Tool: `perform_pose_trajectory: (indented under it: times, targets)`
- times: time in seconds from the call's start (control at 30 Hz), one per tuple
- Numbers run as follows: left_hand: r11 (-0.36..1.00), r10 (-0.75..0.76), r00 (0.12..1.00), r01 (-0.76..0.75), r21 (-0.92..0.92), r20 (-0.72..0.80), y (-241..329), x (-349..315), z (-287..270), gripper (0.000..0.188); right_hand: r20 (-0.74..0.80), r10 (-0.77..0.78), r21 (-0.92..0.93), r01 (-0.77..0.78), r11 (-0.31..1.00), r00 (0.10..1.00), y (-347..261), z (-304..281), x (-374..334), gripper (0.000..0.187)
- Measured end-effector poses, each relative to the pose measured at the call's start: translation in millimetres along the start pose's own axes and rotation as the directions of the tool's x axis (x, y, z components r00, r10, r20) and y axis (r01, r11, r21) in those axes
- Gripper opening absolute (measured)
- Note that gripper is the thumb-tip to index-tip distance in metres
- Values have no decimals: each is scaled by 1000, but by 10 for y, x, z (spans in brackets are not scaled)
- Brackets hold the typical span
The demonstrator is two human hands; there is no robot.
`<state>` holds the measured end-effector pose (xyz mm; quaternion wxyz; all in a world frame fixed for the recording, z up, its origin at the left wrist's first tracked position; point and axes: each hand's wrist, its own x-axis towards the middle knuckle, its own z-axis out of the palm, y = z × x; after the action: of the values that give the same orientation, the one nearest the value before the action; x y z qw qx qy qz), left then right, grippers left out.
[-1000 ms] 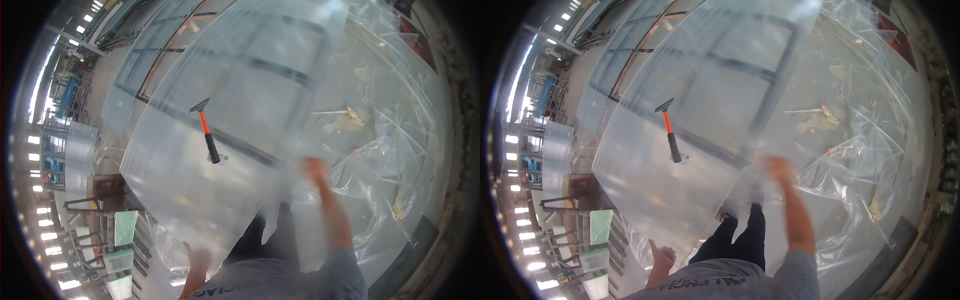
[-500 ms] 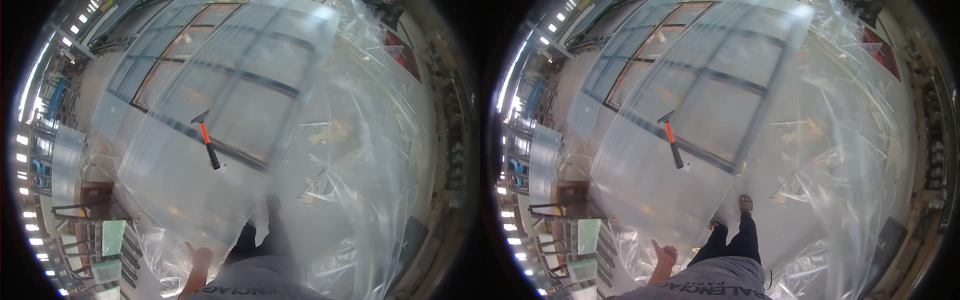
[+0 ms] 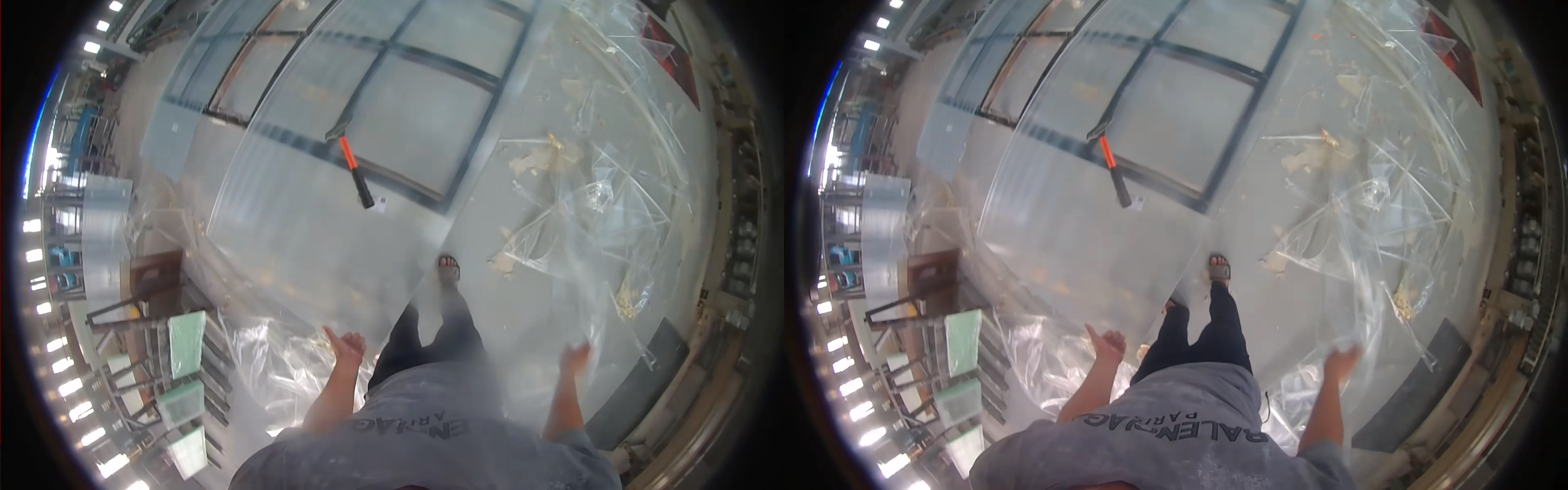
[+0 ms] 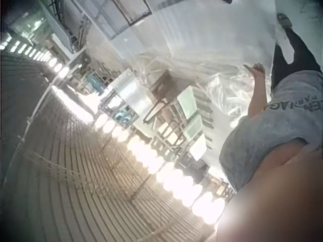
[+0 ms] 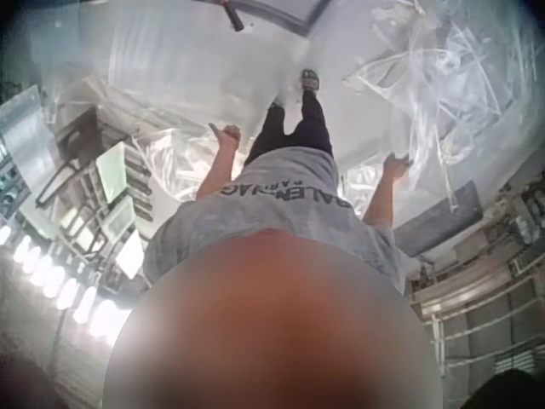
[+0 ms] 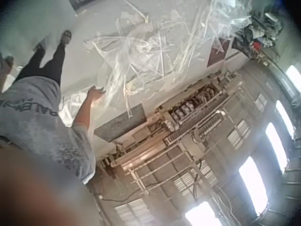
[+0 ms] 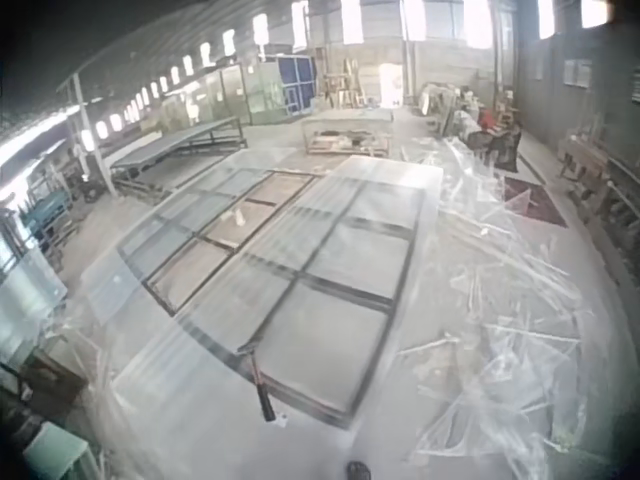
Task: Using a hand scraper to clean or remove residue from the edges of a large glass panel.
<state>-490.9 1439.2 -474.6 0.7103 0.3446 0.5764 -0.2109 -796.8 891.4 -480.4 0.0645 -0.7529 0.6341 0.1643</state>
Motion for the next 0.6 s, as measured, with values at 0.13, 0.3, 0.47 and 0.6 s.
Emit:
perform_pose_trajectory:
  times: [0.13, 0.3, 0.47, 0.6]
  targets:
    - [999, 18, 998, -20, -44, -54, -170, 121, 5, 81, -53, -678, 316, 656, 685, 733, -2185, -691, -236, 49]
    - [994, 80, 992, -88, -68, -101, -208, 156, 31, 79, -14, -829, 509, 718, 475, 559, -2942, -680, -464, 33]
    - [991, 131, 991, -131, -33, 28, -224, 497, -422, 72, 166, -823, 605, 602, 520, 544, -3434, -540, -631, 26]
    - [821, 492, 811, -312, 477, -316, -331, 553, -101, 71, 66, -808, 584, 634, 506, 585, -3335, -219, -481, 28]
